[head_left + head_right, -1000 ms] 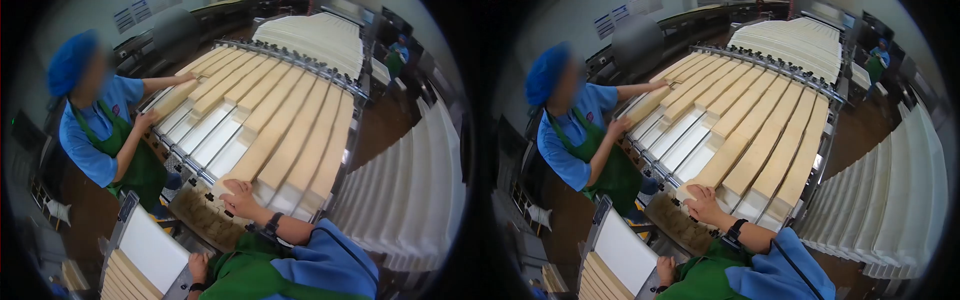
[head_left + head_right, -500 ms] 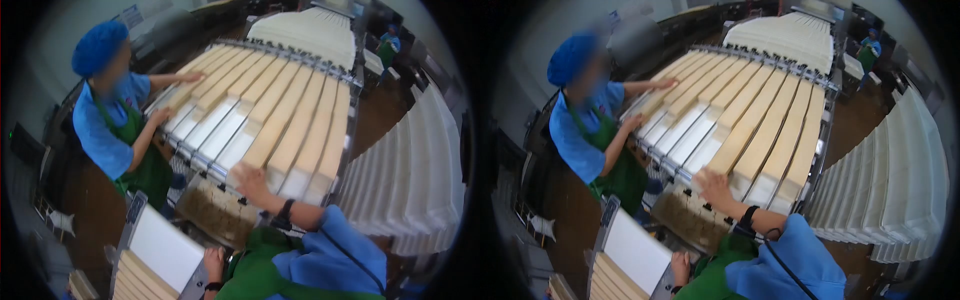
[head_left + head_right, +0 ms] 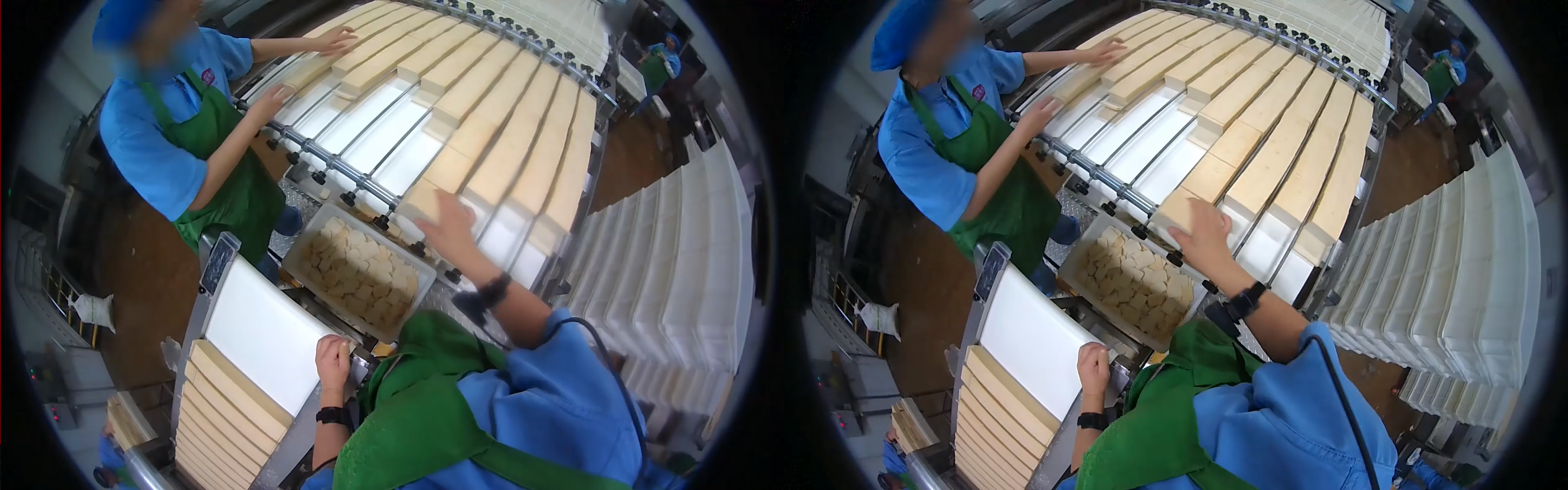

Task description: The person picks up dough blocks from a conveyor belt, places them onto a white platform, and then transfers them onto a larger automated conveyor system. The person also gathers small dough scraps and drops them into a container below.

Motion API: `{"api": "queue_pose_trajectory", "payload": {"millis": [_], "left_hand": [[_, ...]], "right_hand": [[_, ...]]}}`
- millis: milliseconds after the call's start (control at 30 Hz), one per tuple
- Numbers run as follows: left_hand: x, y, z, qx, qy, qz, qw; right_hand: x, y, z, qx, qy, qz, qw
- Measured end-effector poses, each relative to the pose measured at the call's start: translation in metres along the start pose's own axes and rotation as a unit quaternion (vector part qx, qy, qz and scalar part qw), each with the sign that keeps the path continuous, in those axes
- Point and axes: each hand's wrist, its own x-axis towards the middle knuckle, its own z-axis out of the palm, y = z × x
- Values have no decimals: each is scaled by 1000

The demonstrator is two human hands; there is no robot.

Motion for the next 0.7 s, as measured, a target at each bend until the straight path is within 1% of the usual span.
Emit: {"api": "queue_pose_trajectory", "payload": {"millis": [67, 100, 167, 200, 300, 400, 433, 533, 600, 633, 700], "left_hand": [[3, -1, 1, 60, -26, 68, 996], [3, 0, 2, 90, -39, 101, 990], [2, 4, 5, 123, -58, 119, 984], [2, 5, 4, 141, -68, 129, 979], [2, 2, 4, 139, -59, 125, 981], [0, -2, 3, 144, -66, 120, 980], [0, -3, 4, 144, -66, 120, 980], [1, -3, 4, 137, -60, 120, 981], [-1, -2, 3, 123, -53, 118, 984], [-4, -3, 1, 120, -64, 111, 984], [-3, -6, 1, 113, -81, 99, 985]], "right_hand": [[-13, 21, -9, 17, 77, 23, 997], [-19, 34, -16, -15, 86, 20, 996], [-26, 60, -34, -79, 103, 13, 991], [-25, 70, -39, -103, 80, 2, 992], [-14, 90, -42, -157, 14, -28, 987], [-9, 72, -48, -231, 49, 42, 971], [-10, 69, -45, -259, 43, 32, 964], [-9, 59, -40, -286, -3, 47, 957], [-8, 73, -28, -332, 30, 24, 942], [-6, 77, -24, -355, 46, 12, 934], [4, 84, -14, -365, 15, 51, 929]]}}
